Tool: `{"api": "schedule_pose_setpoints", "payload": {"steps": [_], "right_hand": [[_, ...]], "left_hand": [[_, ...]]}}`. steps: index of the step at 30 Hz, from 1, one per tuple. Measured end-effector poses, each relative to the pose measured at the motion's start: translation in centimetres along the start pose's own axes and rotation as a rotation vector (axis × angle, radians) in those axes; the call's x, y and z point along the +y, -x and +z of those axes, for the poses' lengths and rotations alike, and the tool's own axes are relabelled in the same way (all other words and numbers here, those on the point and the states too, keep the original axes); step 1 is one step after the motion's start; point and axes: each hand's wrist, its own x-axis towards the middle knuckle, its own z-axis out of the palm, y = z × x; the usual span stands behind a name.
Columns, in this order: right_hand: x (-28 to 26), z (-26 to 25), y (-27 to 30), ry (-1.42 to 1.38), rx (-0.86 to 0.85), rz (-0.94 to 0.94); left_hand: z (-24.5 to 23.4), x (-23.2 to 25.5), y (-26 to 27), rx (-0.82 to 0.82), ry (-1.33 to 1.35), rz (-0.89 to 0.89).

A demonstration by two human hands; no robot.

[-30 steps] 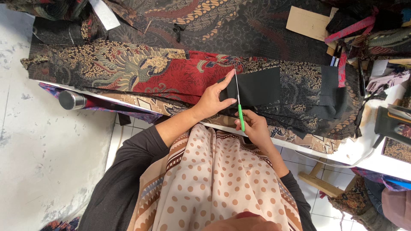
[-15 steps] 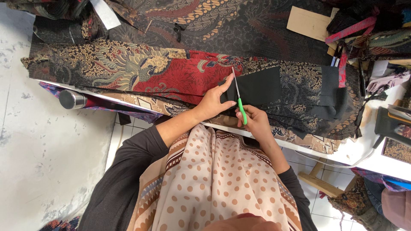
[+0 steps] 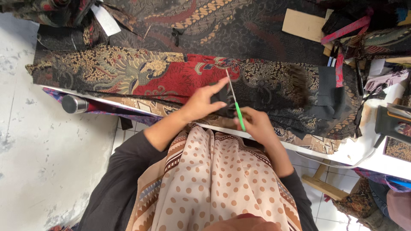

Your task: The person folds and arranges patterned fabric pieces on a table, then uses green-handled scissors to cut a dark fabric piece into rectangular sections. The person repeatedly aligns and trims the fabric while handling multiple folded pieces.

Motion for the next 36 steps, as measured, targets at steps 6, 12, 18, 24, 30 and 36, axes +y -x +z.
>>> {"api": "schedule_pose_setpoints", "payload": {"steps": [6, 12, 18, 24, 30, 36], "right_hand": [[2.2, -11.4, 5.1, -0.042, 0.662, -0.477], [12.0, -17.1, 6.7, 0.171, 1.175, -0.376], [19.2, -16.9, 8.1, 0.195, 1.272, -0.316], [18.8, -16.9, 7.5, 0.156, 1.270, -0.247], [17.5, -16.8, 8.2, 0.088, 1.244, -0.271], [16.9, -16.6, 8.2, 0.082, 1.250, -0.216]], "left_hand": [[-11.4, -0.1, -3.2, 0.200, -0.278, 0.106], [-18.7, -3.0, -11.4, 0.429, -0.900, -0.130], [-4.7, -1.1, -19.3, 0.492, -1.158, 0.262], [19.8, -0.4, -23.2, -0.256, -0.610, 0.954], [22.1, -2.6, -26.5, -0.656, -0.821, 0.609], [19.5, -1.7, -25.9, -0.640, -0.629, 0.700]]}}
